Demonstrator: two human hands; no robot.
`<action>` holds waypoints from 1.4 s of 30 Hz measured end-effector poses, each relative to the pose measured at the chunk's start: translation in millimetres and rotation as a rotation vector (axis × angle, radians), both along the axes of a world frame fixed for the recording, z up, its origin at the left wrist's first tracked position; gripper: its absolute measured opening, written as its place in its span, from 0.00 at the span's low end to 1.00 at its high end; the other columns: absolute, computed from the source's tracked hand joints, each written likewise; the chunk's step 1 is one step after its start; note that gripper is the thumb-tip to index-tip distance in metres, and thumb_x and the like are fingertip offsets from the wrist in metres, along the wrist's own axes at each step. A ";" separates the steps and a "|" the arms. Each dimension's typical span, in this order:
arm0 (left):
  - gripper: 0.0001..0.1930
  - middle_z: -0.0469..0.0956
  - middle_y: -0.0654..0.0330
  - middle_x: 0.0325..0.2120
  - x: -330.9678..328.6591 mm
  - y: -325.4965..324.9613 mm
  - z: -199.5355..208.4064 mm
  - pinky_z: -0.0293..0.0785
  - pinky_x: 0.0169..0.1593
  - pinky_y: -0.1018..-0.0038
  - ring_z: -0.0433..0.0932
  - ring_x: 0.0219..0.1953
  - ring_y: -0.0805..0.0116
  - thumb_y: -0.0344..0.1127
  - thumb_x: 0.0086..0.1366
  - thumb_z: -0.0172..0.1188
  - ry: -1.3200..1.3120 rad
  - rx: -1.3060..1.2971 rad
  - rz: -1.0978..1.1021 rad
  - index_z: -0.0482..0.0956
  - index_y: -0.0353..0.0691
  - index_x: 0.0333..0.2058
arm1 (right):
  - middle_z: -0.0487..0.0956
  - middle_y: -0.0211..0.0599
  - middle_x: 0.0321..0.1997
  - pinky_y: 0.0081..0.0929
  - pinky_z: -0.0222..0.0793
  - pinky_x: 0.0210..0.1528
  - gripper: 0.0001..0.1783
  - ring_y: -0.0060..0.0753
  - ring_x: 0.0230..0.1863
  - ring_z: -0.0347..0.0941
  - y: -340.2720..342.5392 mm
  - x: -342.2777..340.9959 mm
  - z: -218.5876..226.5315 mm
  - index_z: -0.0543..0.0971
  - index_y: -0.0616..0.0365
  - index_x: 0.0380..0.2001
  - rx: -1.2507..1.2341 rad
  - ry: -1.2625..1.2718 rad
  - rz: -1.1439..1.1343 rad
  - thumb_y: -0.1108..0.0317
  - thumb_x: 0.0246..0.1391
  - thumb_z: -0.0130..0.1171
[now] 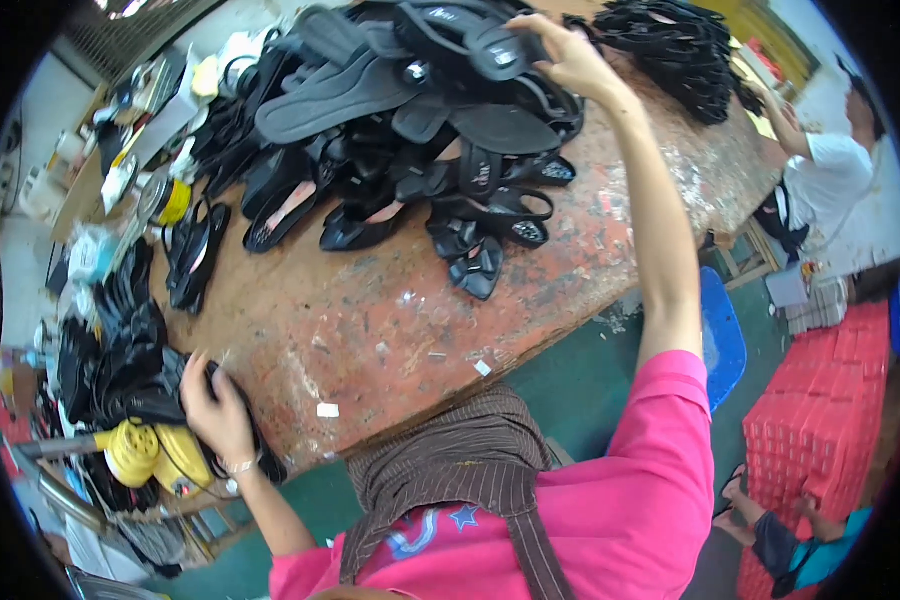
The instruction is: Inserting insoles into flat shoes and stacking them at a production workbench in a shoe factory.
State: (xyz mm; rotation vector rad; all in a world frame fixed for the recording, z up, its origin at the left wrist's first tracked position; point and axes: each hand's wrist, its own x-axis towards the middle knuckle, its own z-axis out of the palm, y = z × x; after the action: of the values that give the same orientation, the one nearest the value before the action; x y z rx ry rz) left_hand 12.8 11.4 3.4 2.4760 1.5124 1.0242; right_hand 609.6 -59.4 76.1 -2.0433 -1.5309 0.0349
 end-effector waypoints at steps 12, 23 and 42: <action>0.14 0.79 0.51 0.45 236.1 62.6 -107.0 0.67 0.57 0.61 0.75 0.51 0.52 0.26 0.56 0.53 0.471 -0.055 -0.670 0.78 0.33 0.42 | 0.76 0.38 0.34 0.29 0.71 0.40 0.29 0.35 0.35 0.76 -69.3 -68.2 33.1 0.68 0.65 0.55 0.973 -0.399 -0.225 0.72 0.50 0.65; 0.06 0.69 0.57 0.17 26.7 -75.5 -60.5 0.62 0.24 0.73 0.64 0.18 0.74 0.27 0.63 0.59 -0.193 -0.850 -0.009 0.70 0.34 0.34 | 0.78 0.49 0.51 0.22 0.70 0.38 0.37 0.26 0.38 0.75 -112.8 -254.2 -89.7 0.67 0.70 0.61 0.044 1.303 -0.090 0.48 0.61 0.50; 0.19 0.73 0.63 0.34 -29.2 -80.9 -121.5 0.75 0.25 0.82 0.74 0.25 0.82 0.27 0.70 0.55 -0.720 -0.810 0.163 0.72 0.37 0.60 | 0.77 0.39 0.54 0.42 0.63 0.55 0.19 0.45 0.53 0.71 -64.4 -400.8 -173.1 0.85 0.52 0.45 -0.025 0.142 0.540 0.72 0.45 0.68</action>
State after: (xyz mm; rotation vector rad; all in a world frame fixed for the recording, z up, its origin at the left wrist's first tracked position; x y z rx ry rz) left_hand -16.4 -69.4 -118.2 1.2746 1.4607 0.9091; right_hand 208.8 -123.8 -97.0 -1.5508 -1.9457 0.3982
